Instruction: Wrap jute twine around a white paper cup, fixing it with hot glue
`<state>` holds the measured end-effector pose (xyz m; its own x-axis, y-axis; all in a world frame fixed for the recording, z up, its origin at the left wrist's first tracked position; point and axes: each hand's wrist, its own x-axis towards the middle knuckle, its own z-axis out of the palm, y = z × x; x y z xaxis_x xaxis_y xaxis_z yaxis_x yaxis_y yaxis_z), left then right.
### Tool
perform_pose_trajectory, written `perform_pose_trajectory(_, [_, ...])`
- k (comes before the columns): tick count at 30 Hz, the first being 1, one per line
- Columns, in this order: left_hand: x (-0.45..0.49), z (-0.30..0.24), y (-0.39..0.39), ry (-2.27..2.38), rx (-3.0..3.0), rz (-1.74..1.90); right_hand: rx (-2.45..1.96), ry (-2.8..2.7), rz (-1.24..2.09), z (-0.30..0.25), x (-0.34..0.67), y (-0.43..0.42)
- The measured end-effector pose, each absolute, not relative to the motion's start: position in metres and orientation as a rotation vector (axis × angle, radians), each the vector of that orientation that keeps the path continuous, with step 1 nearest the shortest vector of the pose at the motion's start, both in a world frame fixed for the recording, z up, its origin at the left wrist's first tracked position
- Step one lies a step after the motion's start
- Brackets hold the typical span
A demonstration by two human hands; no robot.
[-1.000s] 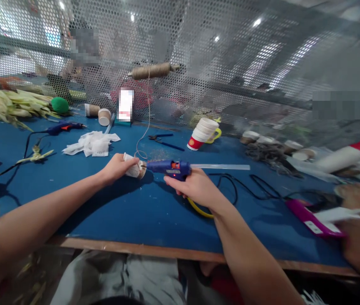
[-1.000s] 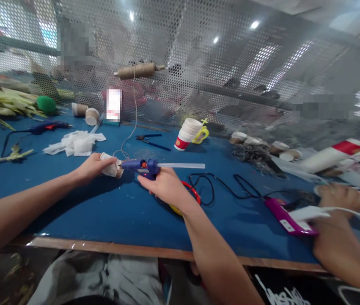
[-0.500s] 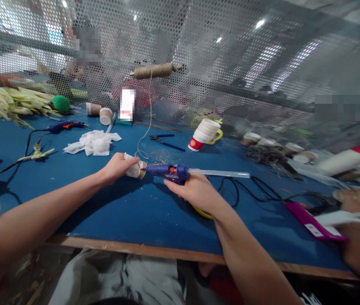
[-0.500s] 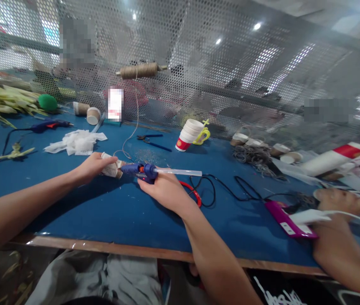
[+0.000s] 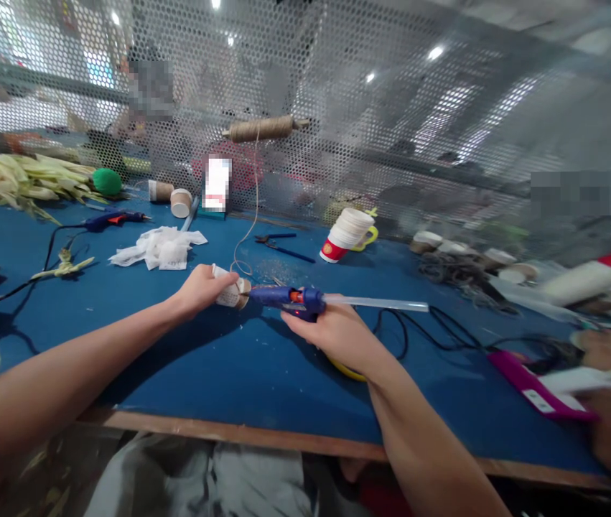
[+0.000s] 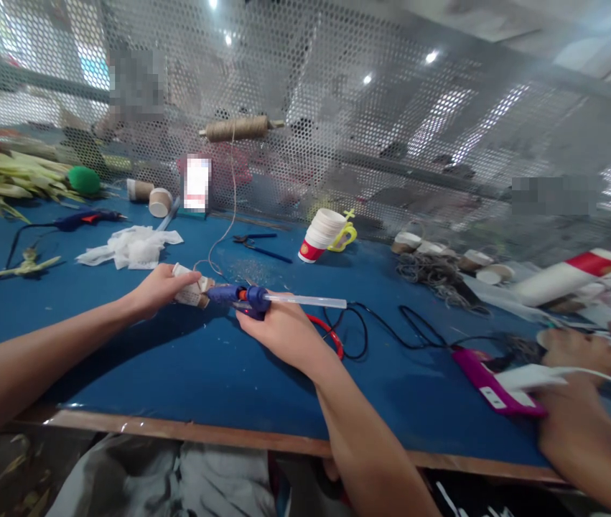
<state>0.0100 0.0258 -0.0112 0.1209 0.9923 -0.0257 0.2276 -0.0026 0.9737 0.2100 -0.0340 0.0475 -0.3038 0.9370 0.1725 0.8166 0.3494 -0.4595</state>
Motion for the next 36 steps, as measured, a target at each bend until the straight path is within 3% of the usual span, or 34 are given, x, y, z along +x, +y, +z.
perform_pose_trajectory(36, [0.0105, -0.0087, 0.0228, 1.285, 1.455, 1.014, -1.557, -2.182, 0.363, 0.0485, 0.2104, -0.0344])
